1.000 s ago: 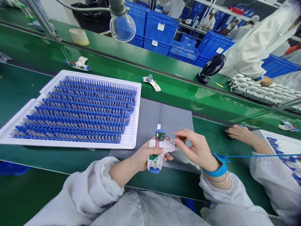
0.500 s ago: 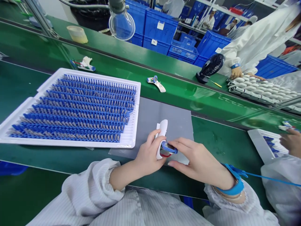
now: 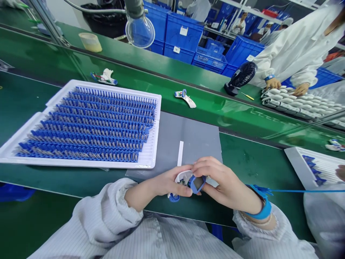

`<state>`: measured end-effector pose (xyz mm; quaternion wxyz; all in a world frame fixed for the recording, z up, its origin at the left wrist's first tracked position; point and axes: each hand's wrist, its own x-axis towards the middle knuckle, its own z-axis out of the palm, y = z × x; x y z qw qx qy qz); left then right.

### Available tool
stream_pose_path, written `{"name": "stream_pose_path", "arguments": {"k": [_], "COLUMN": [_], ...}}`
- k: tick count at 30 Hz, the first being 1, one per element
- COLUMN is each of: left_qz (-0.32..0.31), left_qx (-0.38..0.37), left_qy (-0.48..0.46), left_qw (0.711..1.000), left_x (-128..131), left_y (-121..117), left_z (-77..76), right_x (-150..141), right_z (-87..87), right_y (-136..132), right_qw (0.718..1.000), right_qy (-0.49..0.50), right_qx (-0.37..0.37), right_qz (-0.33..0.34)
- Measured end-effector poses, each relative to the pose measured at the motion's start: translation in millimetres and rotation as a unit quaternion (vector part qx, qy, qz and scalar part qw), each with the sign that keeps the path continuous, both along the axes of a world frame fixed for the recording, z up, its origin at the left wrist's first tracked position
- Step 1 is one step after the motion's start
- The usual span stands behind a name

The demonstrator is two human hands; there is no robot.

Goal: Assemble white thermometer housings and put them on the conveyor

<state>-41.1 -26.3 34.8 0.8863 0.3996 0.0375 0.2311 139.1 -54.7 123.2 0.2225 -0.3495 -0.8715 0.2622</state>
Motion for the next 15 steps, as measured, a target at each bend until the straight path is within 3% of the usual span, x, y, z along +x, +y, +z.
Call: {"name": "stream_pose_path", "arguments": {"k": [7,15], "left_qz": [0.042,0.046], "left_qx": [-0.057,-0.113], "left_qy": [0.019,0.079], "left_qw": [0.997,0.989], "left_x": [2.4,2.8], "left_y": [-0.6,-1.5], "left_z": [-0.5,-0.9], "right_x": [1.3,5.2], "right_z": [-13.0,-20.6], "right_y": [-3.7,-5.8], "right_qw": [0.989,0.972], "right_qy": [-0.007,-0.006], "right_qx": [0.145,0.236], "right_qz": [-0.018,-0.01]}}
